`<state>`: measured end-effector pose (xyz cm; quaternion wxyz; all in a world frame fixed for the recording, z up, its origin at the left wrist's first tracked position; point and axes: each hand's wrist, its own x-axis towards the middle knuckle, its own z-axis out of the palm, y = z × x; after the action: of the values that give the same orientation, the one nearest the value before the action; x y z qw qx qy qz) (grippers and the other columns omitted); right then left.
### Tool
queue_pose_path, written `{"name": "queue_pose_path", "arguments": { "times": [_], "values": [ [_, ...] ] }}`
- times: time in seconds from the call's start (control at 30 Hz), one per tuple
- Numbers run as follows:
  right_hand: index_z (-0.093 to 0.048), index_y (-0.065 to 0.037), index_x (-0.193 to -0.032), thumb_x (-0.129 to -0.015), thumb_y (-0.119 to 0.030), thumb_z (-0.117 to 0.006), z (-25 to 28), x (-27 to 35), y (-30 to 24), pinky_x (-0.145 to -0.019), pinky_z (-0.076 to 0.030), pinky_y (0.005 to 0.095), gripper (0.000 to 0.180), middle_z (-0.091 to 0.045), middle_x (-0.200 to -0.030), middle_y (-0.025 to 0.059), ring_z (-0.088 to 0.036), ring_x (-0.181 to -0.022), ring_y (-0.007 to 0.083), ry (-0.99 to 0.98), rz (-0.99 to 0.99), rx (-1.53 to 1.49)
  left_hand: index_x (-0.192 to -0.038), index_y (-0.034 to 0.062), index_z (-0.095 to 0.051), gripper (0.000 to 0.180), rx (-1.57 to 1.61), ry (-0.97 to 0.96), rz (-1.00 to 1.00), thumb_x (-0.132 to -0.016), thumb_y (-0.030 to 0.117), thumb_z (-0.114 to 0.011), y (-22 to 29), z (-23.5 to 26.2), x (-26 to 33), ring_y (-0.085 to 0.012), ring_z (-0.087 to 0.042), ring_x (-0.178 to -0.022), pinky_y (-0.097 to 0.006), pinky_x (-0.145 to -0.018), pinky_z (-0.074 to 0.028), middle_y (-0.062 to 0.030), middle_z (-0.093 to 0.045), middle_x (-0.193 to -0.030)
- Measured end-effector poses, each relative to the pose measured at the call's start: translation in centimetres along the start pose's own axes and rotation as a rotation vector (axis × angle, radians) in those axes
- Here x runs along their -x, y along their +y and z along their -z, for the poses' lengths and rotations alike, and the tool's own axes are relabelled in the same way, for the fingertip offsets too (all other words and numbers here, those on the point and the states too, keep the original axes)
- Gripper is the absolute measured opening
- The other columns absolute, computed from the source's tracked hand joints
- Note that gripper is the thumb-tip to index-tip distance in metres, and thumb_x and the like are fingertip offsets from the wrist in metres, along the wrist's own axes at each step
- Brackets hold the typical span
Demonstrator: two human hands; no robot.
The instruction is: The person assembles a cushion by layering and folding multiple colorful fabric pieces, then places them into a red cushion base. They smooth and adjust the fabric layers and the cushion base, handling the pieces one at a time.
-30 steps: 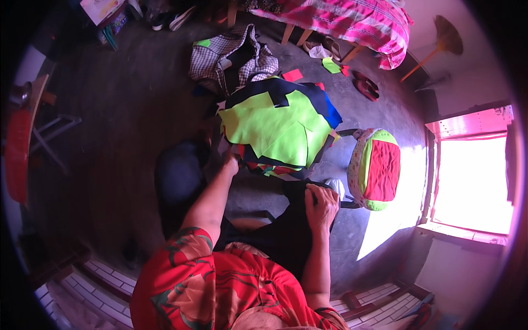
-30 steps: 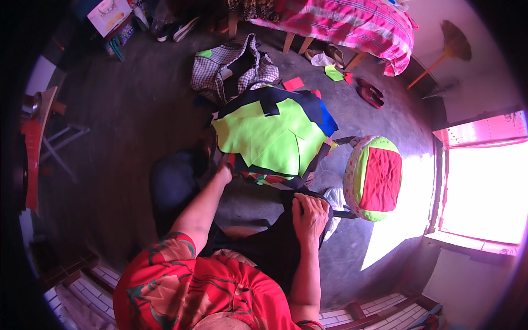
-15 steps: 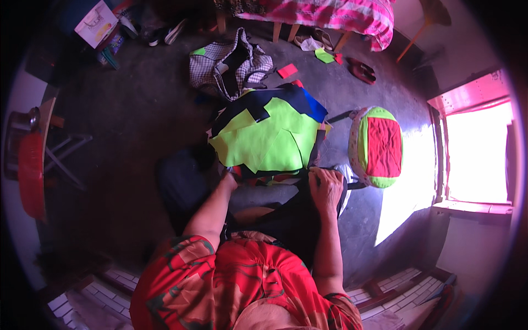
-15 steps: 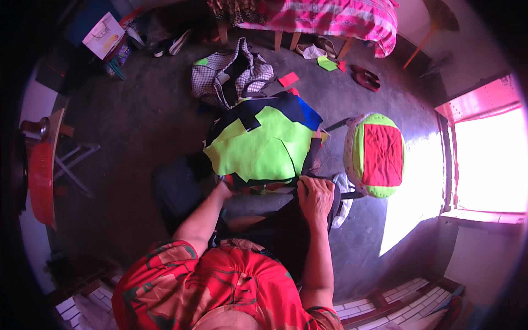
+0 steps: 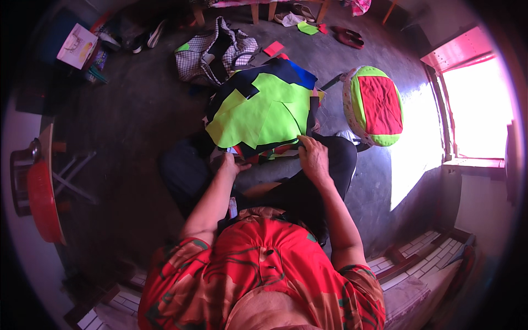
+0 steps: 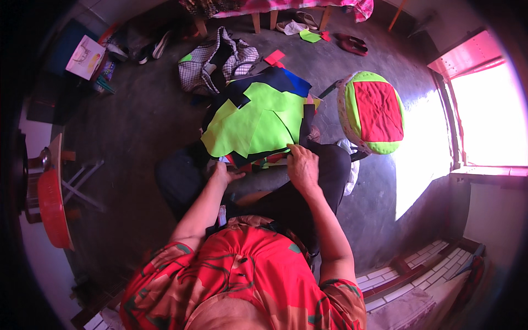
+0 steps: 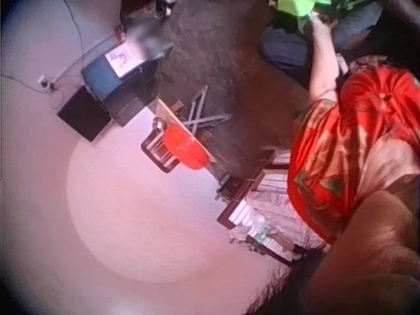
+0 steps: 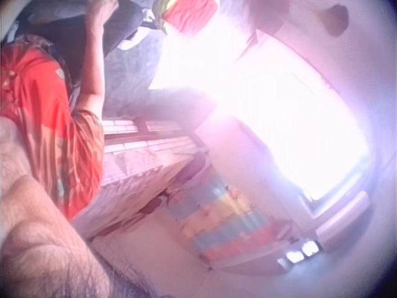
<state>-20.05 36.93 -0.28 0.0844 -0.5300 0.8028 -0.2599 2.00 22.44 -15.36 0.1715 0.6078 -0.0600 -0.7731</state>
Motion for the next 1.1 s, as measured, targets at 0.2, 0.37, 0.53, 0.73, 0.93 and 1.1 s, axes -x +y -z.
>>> {"name": "queue_pose_path", "arguments": {
  "times": [0.2,0.37,0.53,0.73,0.93,1.1],
  "values": [
    [-0.051,-0.013,-0.125,-0.089,-0.015,-0.045,-8.5,-0.2,1.4,-0.088,-0.038,0.0388,0.036,-0.055,-0.111,0.0029,-0.049,-0.106,0.0190,0.160,-0.916,-1.182,-0.131,0.0112,-0.038,0.066,0.135,-0.207,-0.018,-0.083,0.057,-0.042,1.0,-0.7,3.3,-0.0333,-0.037,-0.124,-0.058,-0.100,-0.027,-0.0132,-0.040,-0.135],
    [-0.043,-0.021,-0.126,-0.092,-0.030,-0.043,-12.0,-0.4,4.0,-0.091,-0.029,0.0526,0.035,-0.050,-0.117,0.0031,-0.046,-0.108,0.0212,0.350,-1.425,-1.242,-0.127,0.0122,-0.042,0.056,0.161,-0.156,-0.084,-0.086,0.051,-0.045,0.9,-0.3,5.7,-0.0335,-0.040,-0.121,-0.055,-0.098,-0.032,-0.0120,-0.045,-0.131],
    [-0.042,-0.020,-0.126,-0.092,-0.043,-0.040,-16.3,-0.3,8.5,-0.090,-0.032,0.0561,0.041,-0.045,-0.125,0.0055,-0.046,-0.112,0.0239,0.413,-1.654,-1.212,-0.127,0.0055,-0.041,0.057,0.173,-0.122,-0.141,-0.089,0.048,-0.046,0.5,-1.0,7.5,-0.0341,-0.041,-0.119,-0.054,-0.100,-0.033,-0.0161,-0.042,-0.131],
    [-0.050,-0.012,-0.121,-0.092,-0.052,-0.035,-20.4,-0.9,6.0,-0.084,-0.047,0.0409,0.051,-0.055,-0.120,0.0073,-0.054,-0.106,0.0243,0.555,-1.764,-1.613,-0.116,0.0054,-0.046,0.042,0.081,-0.021,-0.337,-0.086,0.033,-0.056,0.7,0.8,11.3,-0.0322,-0.048,-0.108,-0.047,-0.088,-0.045,-0.0150,-0.049,-0.113],
    [-0.057,-0.017,-0.116,-0.082,-0.071,-0.029,-26.4,-1.3,15.2,-0.090,-0.044,0.0411,0.069,-0.061,-0.114,0.0000,-0.057,-0.103,0.0199,0.669,-1.377,-1.869,-0.103,0.0096,-0.049,0.022,-0.231,-0.137,-0.817,-0.086,0.021,-0.058,3.9,-5.8,14.9,-0.0135,-0.049,-0.091,-0.030,-0.074,-0.044,-0.0025,-0.049,-0.099],
    [-0.052,-0.013,-0.123,-0.084,-0.064,-0.032,-26.1,-2.5,12.9,-0.099,-0.036,0.0467,0.068,-0.053,-0.126,0.0080,-0.050,-0.115,0.0292,0.573,-1.004,-2.271,-0.106,0.0022,-0.048,0.031,-0.815,0.068,-1.514,-0.079,0.009,-0.062,7.6,-10.7,10.6,-0.0278,-0.048,-0.108,-0.036,-0.090,-0.038,-0.0143,-0.049,-0.112]
  ]
}}
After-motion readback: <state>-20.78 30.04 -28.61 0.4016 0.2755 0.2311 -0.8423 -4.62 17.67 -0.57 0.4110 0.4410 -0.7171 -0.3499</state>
